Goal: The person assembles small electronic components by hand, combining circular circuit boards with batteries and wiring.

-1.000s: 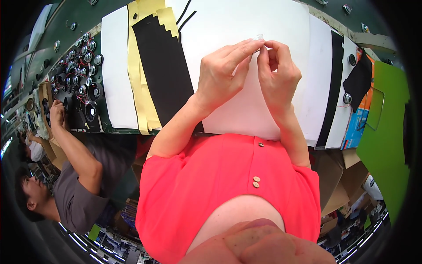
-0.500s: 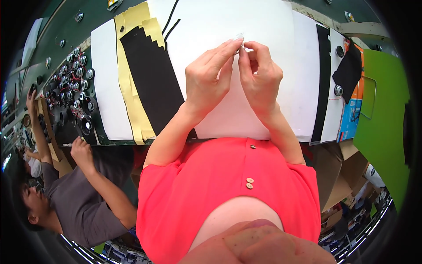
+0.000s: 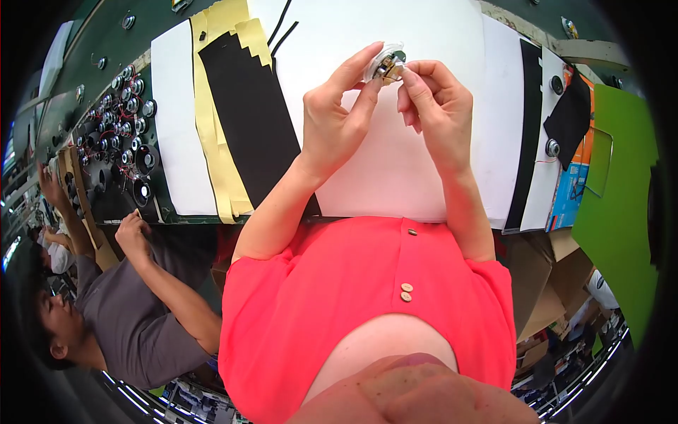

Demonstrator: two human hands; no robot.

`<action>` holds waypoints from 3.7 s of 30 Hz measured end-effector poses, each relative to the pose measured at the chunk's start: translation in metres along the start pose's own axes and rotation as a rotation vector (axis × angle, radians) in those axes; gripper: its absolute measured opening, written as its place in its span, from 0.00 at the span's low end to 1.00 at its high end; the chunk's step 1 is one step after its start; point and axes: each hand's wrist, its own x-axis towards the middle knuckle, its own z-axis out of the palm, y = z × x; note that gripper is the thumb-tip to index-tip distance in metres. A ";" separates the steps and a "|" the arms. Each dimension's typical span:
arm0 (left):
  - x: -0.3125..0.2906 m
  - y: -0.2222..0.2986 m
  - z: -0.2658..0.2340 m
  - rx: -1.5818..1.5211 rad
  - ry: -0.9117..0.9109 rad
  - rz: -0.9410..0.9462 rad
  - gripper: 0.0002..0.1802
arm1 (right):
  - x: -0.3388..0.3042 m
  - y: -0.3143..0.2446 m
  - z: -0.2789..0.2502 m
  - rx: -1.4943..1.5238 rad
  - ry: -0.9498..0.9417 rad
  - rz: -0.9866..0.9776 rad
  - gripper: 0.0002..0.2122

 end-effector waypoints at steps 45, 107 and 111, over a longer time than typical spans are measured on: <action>-0.001 -0.015 0.005 0.189 -0.014 0.240 0.26 | 0.000 -0.001 -0.016 0.004 -0.092 0.124 0.08; 0.004 -0.008 -0.011 -0.355 -0.149 -0.219 0.15 | 0.013 0.011 -0.022 -0.303 -0.200 -0.090 0.10; 0.002 -0.002 -0.007 -0.292 -0.102 -0.174 0.12 | 0.012 0.002 -0.018 -0.225 -0.199 0.003 0.11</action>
